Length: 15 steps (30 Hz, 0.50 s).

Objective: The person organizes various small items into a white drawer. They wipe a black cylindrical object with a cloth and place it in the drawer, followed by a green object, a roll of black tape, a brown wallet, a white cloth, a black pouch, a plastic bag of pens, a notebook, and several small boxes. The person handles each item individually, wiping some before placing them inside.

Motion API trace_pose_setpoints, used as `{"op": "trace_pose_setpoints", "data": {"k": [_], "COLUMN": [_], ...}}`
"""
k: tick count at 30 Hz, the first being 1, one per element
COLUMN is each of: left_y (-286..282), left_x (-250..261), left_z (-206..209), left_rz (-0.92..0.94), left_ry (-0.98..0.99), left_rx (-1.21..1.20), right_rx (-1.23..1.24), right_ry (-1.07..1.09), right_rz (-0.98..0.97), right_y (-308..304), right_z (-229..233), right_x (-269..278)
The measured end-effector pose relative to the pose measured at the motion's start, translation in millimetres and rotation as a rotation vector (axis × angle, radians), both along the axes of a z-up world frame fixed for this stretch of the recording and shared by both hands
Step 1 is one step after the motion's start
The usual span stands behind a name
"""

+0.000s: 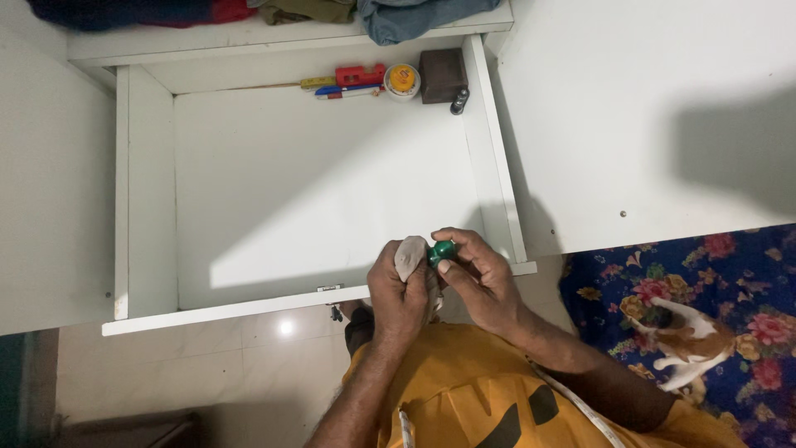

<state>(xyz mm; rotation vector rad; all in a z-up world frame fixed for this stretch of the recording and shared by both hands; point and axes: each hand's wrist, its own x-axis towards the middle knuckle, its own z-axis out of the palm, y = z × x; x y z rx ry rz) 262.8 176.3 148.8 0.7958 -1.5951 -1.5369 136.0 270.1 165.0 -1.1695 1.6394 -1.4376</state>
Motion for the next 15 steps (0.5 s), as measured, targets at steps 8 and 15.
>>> {"op": "trace_pose_setpoints", "data": {"k": [8,15], "left_y": [-11,-23], "left_x": [13,23], "left_z": [13,16], "left_rz": [-0.173,-0.081], "left_ry": [0.103,0.217], "left_rx": [0.441,0.805], "right_rx": [-0.023,-0.139], "right_ry": [-0.286,0.354], "right_rz": [0.098,0.074], "right_y": [-8,-19], "right_z": [-14,11], "right_x": [-16,0]}}
